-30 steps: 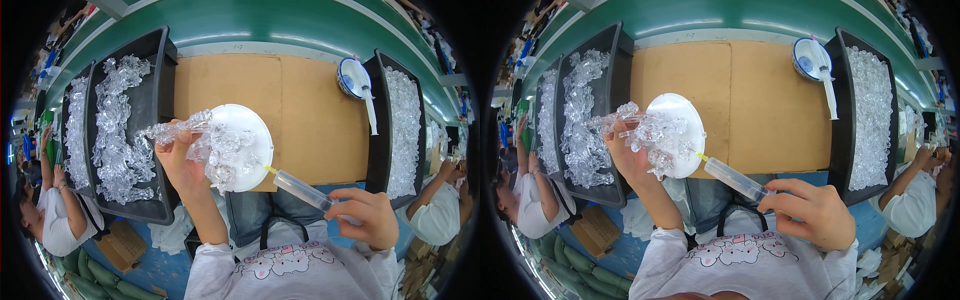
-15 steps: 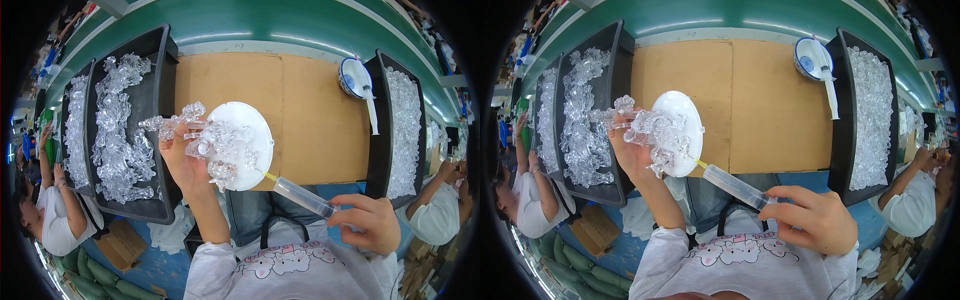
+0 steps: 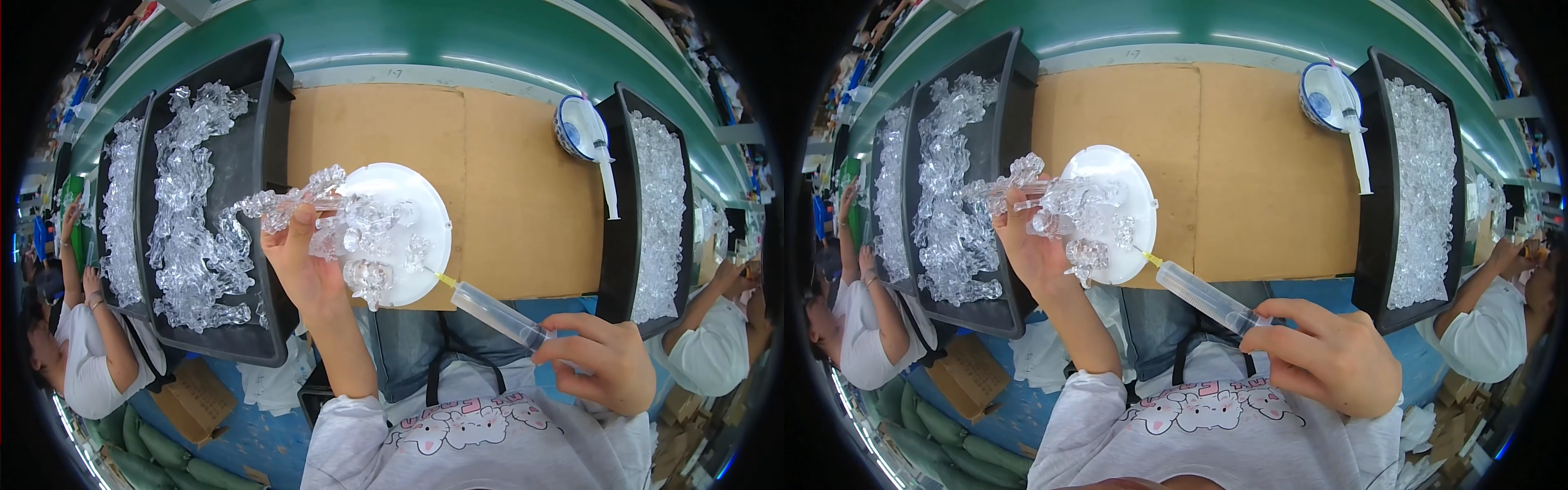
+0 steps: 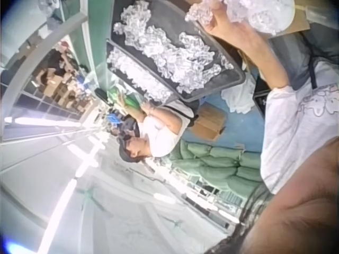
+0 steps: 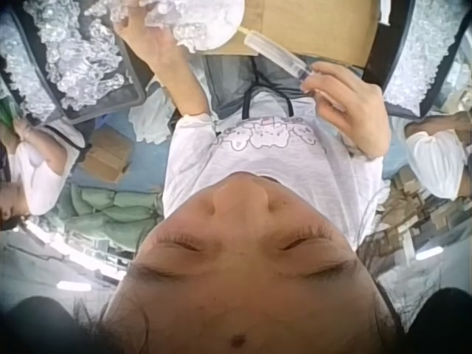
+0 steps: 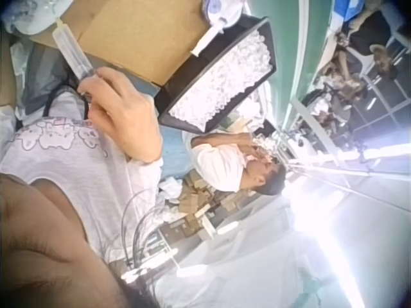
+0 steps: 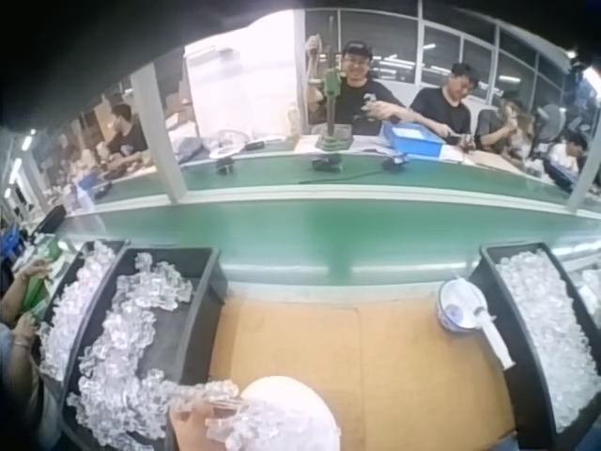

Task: Applying adhesive with a syringe to attach plastic cross-shaped components to a circular base on an assembly line.

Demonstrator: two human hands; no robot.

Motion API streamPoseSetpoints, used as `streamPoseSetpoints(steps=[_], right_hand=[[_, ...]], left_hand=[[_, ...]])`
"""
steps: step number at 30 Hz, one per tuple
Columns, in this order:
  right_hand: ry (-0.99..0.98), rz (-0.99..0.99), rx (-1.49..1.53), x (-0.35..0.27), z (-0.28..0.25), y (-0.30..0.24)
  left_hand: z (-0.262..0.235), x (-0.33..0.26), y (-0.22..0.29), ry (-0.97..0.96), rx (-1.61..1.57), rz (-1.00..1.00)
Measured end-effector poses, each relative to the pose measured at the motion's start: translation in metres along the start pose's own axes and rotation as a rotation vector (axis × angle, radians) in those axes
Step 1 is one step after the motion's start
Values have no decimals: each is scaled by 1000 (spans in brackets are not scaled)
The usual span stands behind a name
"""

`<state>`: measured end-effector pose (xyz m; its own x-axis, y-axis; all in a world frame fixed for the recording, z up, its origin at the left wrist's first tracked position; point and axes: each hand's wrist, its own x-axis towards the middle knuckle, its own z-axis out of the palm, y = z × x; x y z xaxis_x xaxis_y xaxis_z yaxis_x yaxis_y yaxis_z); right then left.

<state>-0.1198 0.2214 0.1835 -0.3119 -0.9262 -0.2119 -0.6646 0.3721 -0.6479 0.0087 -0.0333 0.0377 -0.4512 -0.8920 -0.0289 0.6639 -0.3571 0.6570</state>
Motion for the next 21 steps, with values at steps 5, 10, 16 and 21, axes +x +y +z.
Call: streamPoseSetpoints(steps=[5,10,16,21], right_hand=[[14,-5,0,2,1,-2],[14,-2,3,1,-1,-1],[11,-33,-22,-1,-1,1],[122,-57,43,-7,-3,7]], left_hand=[[1,0,-1,-6,-14,9],[0,0,-3,7,-15,-9],[1,0,-5,19,-3,18],[-2,1,-10,77,-226,-99]])
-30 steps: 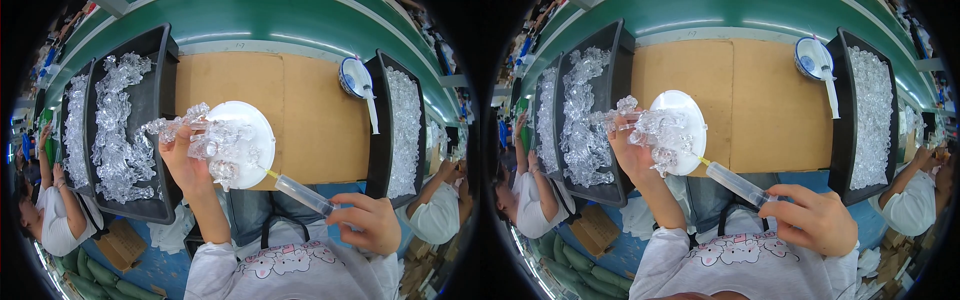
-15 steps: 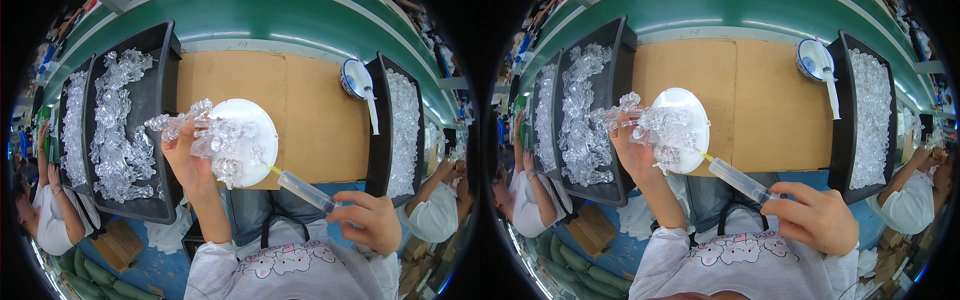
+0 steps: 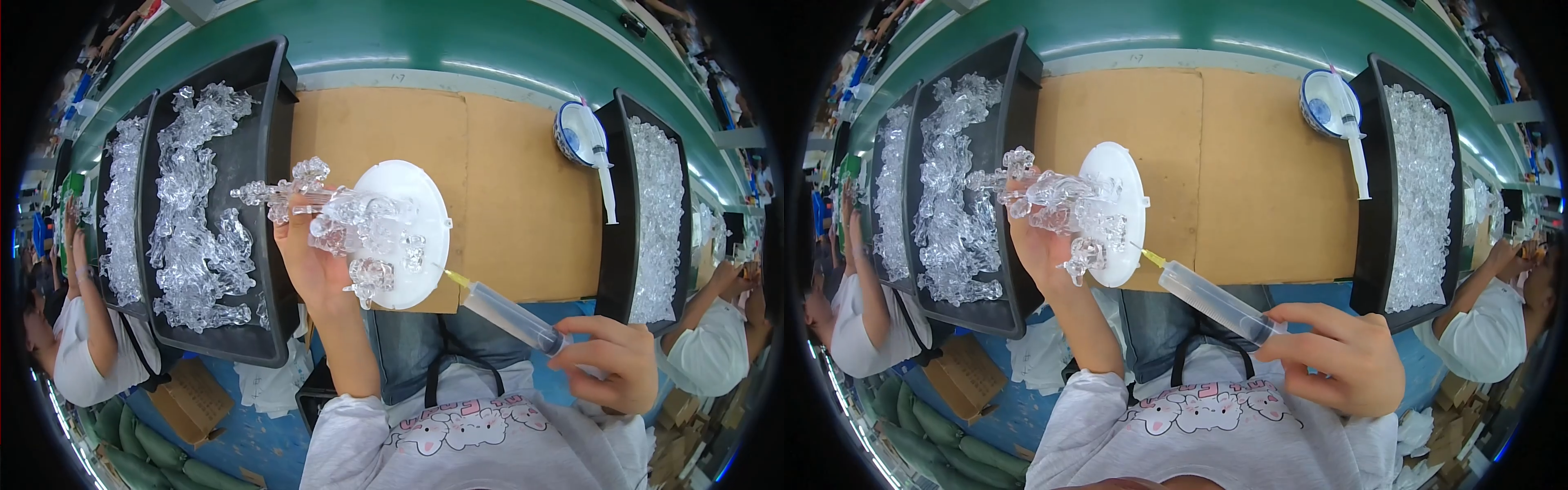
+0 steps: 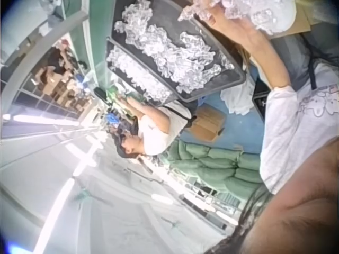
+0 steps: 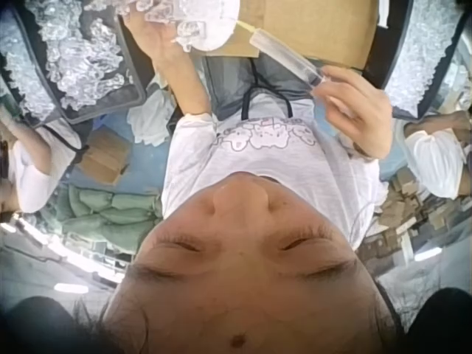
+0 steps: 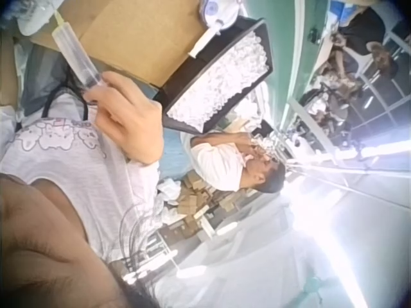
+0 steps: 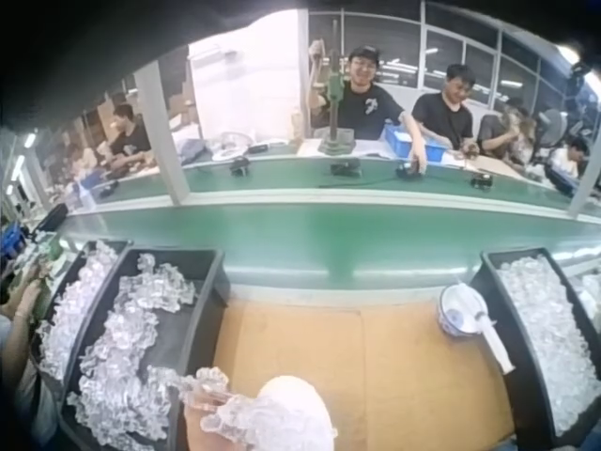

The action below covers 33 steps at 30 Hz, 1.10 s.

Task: Applying adhesive with a syringe to attach plastic cross-shaped components to a circular base on an assembly line.

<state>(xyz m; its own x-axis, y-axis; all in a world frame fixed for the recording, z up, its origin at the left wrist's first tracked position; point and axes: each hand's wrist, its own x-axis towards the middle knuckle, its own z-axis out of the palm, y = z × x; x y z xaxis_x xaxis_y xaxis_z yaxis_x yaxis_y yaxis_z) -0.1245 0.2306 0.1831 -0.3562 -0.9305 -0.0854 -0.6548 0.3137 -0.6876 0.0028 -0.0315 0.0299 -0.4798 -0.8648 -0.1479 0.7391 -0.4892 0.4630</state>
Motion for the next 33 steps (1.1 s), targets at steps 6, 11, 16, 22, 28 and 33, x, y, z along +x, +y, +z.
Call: streamPoseSetpoints(steps=[6,11,16,22,28,33], right_hand=[[210,-93,146,-9,4,15],[381,67,264,-16,16,23],[375,86,305,-21,15,32],[405,163,317,-20,17,31],[387,184,326,-21,17,33],[380,170,318,-22,18,35]], left_hand=[[-15,8,4,-18,-144,-147],[-6,6,-2,-60,-212,-222],[5,6,-6,30,-278,-263],[-20,19,-4,6,-341,-309],[-10,15,-6,-53,-354,-417],[-10,15,-9,-2,-307,-378]])
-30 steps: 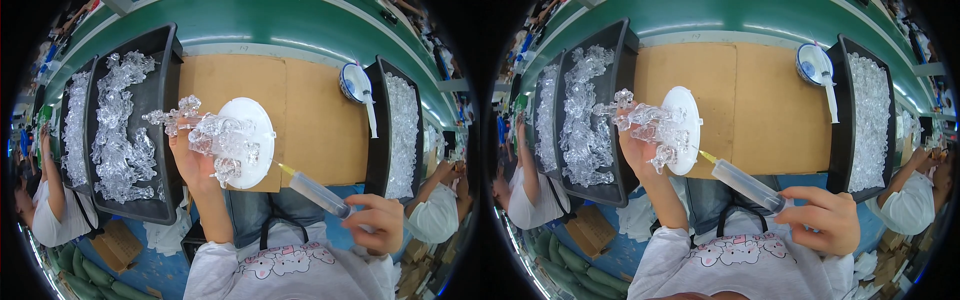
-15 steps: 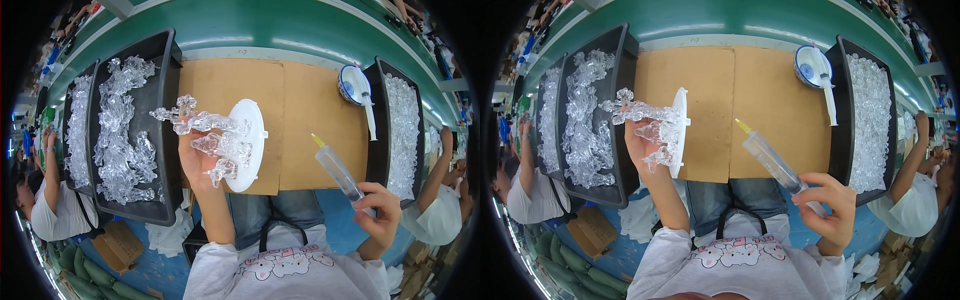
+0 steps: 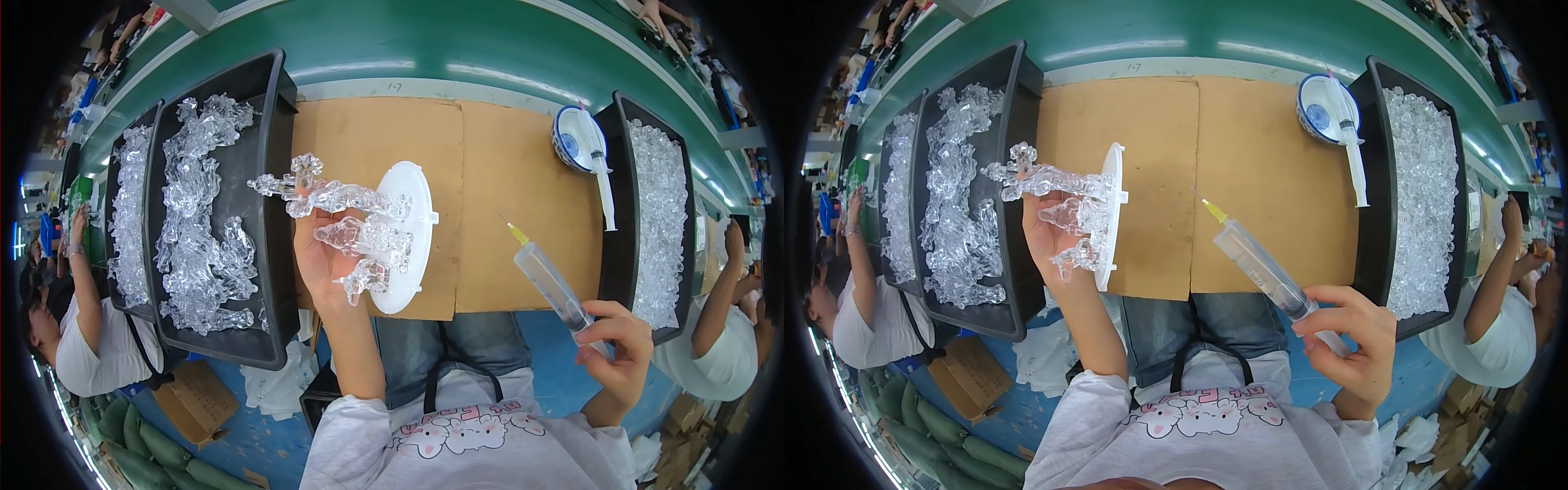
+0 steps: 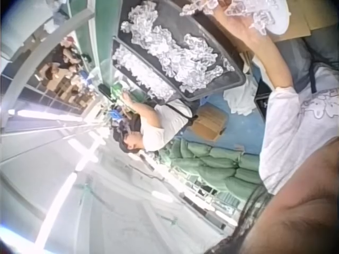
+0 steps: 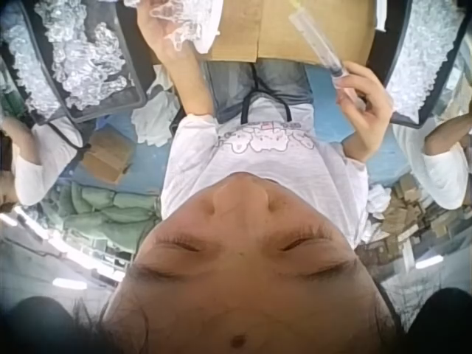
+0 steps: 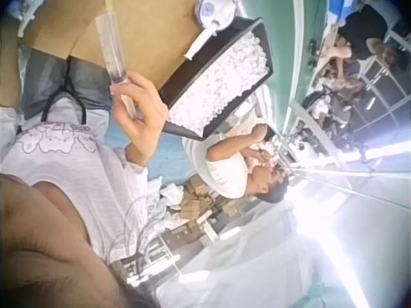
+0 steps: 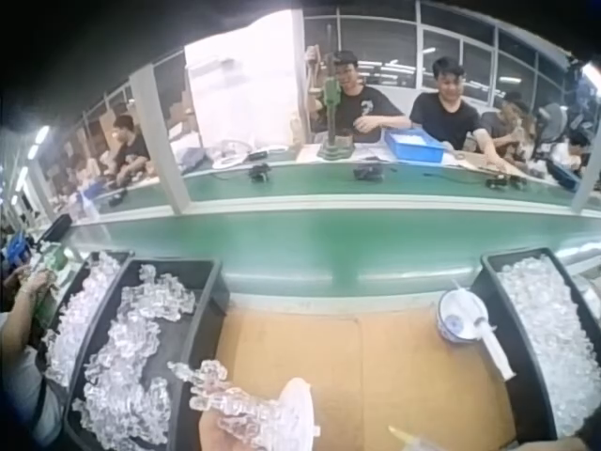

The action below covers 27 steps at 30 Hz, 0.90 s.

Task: Applying adhesive with a syringe to attach plastic cross-shaped components to a circular base on an assembly line.

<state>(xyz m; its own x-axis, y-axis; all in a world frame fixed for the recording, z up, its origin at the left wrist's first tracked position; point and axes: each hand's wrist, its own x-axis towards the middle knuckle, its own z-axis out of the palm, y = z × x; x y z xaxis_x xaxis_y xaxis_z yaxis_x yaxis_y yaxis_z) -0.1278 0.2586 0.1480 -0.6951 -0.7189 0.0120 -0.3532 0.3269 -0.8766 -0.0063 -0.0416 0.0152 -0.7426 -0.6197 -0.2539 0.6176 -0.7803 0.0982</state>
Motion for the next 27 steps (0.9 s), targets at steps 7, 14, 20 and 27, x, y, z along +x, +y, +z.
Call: streamPoseSetpoints(steps=[7,14,20,27], right_hand=[[-7,2,5,0,-1,1],[-6,1,1,-1,-1,1],[6,22,35,-1,-2,2],[12,38,80,-5,-8,13]], left_hand=[[0,1,0,17,-19,-14],[-5,2,0,33,78,87],[2,0,-9,71,67,93],[18,38,-35,30,714,569]])
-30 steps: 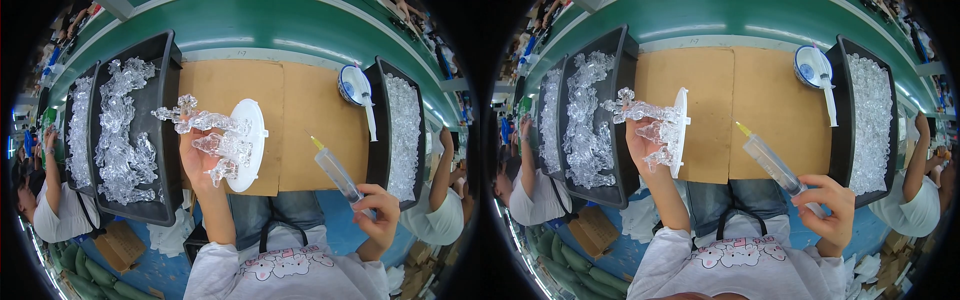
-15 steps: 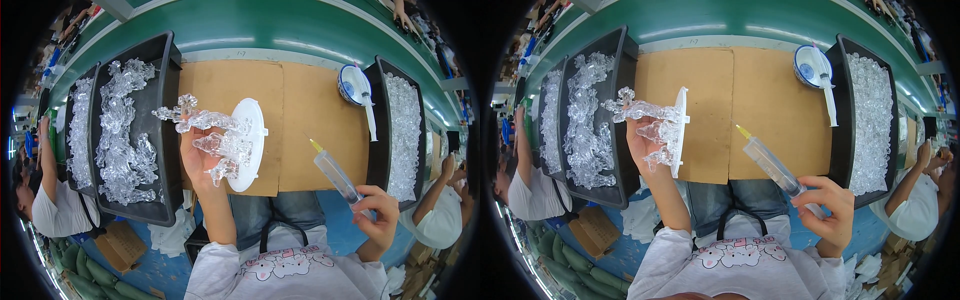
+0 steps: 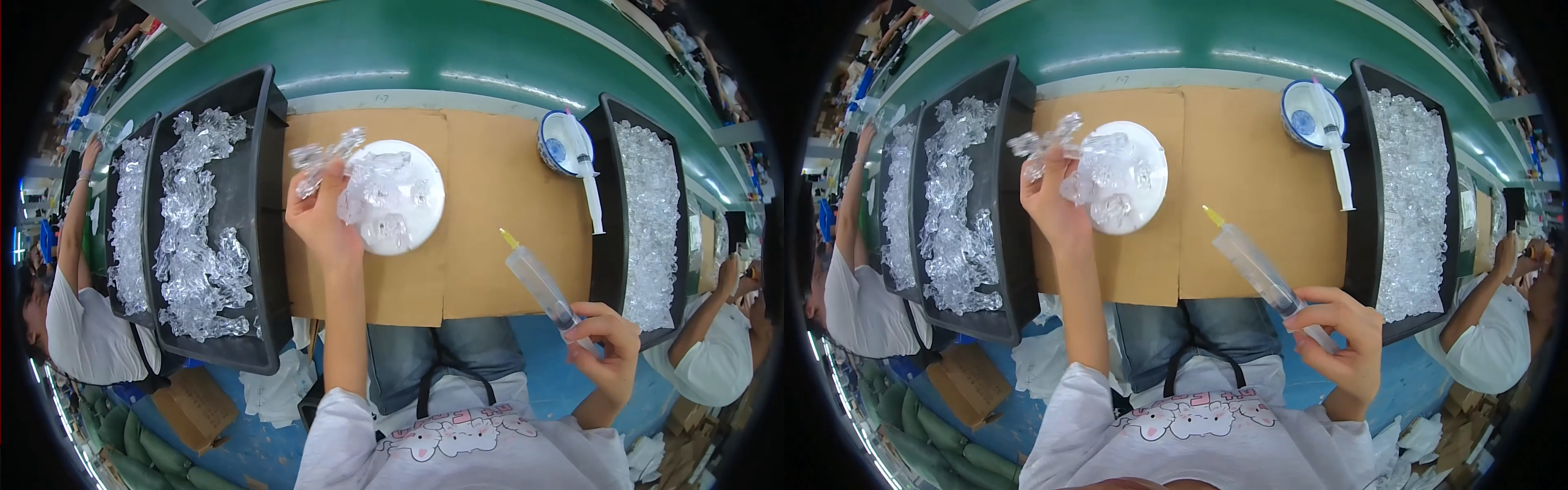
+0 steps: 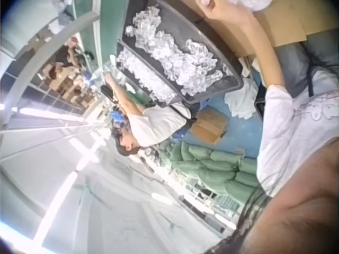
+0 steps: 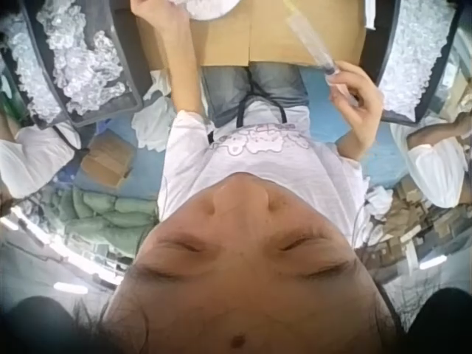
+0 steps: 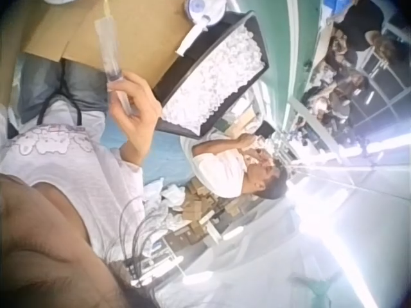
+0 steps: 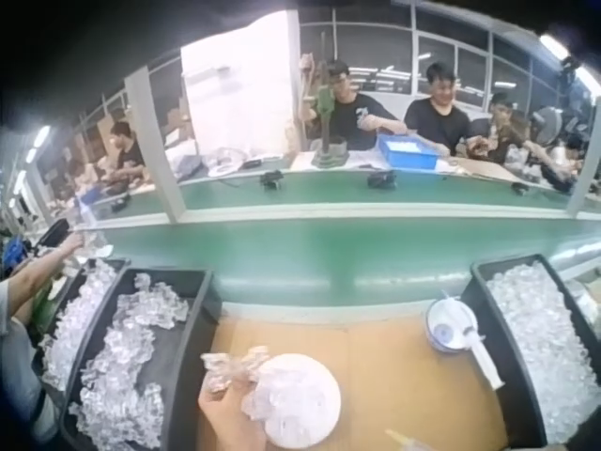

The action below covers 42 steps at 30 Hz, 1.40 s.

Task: Applying adhesive with a syringe to attach plastic cross-shaped components to a circular base on an assembly line.

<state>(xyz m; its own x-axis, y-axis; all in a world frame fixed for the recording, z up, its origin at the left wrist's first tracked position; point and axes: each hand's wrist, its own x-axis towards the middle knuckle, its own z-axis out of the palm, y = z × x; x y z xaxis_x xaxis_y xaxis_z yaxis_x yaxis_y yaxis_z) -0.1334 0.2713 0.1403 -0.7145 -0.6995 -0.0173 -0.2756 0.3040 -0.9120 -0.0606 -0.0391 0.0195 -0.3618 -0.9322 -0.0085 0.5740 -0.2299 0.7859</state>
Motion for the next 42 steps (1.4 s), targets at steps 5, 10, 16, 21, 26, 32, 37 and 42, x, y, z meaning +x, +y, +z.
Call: streamPoseSetpoints(steps=[5,10,16,21,26,32,37,42], right_hand=[[-44,31,46,-4,-7,13],[-43,71,94,-2,-13,29],[-57,69,145,1,-18,43],[-100,7,152,5,-10,54],[-144,-30,187,6,-8,63],[-162,-37,201,10,-8,67],[-171,-53,199,12,-7,68],[-174,-57,194,12,-5,67]], left_hand=[[6,8,-19,15,317,54],[21,-1,-10,14,470,218],[26,-48,18,-218,1431,838],[39,-58,-8,-522,1620,768],[45,-53,-16,-653,1833,690],[35,-50,-20,-703,1830,622],[33,-48,-24,-695,1783,616],[30,-47,-19,-663,1602,626]])
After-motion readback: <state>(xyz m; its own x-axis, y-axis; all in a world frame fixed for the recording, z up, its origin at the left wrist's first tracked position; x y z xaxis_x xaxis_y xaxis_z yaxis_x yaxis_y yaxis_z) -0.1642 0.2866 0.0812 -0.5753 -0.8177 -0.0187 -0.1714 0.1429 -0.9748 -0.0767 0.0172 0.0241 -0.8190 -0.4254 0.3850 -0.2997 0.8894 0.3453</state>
